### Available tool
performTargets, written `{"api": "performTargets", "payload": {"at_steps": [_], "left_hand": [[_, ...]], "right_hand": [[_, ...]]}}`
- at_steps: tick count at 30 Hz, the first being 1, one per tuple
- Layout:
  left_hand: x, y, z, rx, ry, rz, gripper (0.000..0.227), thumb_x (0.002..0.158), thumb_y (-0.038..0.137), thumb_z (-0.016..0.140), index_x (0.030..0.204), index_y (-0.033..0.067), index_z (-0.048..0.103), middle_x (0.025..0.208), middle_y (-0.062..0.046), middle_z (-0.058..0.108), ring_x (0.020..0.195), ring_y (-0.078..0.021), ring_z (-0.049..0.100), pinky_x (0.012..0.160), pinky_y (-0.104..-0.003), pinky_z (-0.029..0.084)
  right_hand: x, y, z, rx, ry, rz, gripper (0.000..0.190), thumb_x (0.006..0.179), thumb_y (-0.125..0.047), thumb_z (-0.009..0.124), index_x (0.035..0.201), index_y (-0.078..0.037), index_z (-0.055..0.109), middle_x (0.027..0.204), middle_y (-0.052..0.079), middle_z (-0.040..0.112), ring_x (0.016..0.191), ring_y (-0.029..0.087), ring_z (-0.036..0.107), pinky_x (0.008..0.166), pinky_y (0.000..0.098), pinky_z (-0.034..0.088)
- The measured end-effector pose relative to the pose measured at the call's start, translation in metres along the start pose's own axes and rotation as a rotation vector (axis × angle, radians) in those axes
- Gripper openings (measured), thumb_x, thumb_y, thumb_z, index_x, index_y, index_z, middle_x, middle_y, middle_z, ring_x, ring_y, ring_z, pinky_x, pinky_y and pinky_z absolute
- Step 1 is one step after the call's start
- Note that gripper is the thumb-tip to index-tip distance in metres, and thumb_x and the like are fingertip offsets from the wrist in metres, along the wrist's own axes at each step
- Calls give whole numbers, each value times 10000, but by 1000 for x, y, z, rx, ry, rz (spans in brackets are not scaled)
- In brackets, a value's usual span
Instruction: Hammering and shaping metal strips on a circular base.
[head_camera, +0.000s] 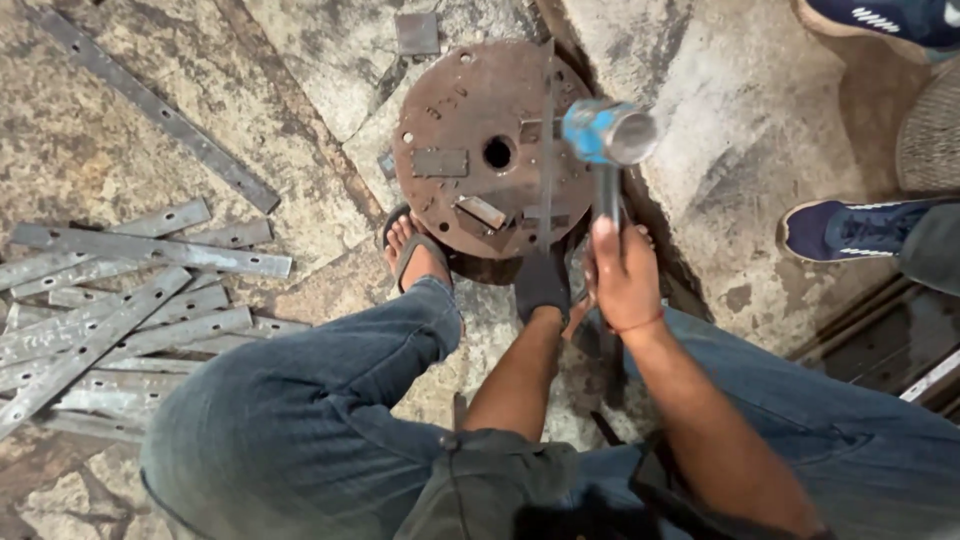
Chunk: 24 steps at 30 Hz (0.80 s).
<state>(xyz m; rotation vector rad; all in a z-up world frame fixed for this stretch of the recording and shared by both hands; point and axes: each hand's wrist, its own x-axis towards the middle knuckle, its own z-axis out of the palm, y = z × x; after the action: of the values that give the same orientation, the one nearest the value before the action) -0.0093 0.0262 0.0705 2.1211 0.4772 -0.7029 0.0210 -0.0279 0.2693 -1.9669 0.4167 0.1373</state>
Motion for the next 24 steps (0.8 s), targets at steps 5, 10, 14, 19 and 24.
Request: {"api": "performTargets", "payload": {"at_steps": [5,10,14,19,24], "left_hand": [[-5,5,-15,-206,15,-161,465,975,455,533,1071,24,679,1120,-283,687,1084,-484,625,876,-556,499],[31,-47,36,311,19,293,291,931,270,522,1012,72,719,1126,-251,693,1037,-444,671,840,-534,528],[17,-13,3,-522,-53,-12,324,994,325,615,921,14,672,820,-195,642,704,-376,615,602,-478,496],[-9,20,-39,-1043,-212,-160,422,1003,385,630,844,-5,606,633,-96,628,480,-201,634,452,-345,515],[-19,27,-39,-1140,-167,-250,518,954,533,610,868,22,603,577,-134,596,381,-258,554,380,-387,458]], "right_hand": [[24,57,19,148,29,196,532,1019,-590,493,802,-106,526,579,-27,504,437,100,489,401,302,397],[25,26,-10,240,77,484,509,1000,-576,569,818,-100,565,583,-27,504,424,106,461,399,297,376],[63,70,-55,112,279,465,285,951,-352,665,955,-73,607,644,10,594,462,126,540,411,318,430],[121,164,-137,-137,282,391,308,965,-209,713,1145,34,655,811,158,659,619,274,612,531,460,471],[110,193,-161,-659,290,15,469,913,-233,777,1287,1,618,1079,271,692,1024,467,656,888,518,504]]}}
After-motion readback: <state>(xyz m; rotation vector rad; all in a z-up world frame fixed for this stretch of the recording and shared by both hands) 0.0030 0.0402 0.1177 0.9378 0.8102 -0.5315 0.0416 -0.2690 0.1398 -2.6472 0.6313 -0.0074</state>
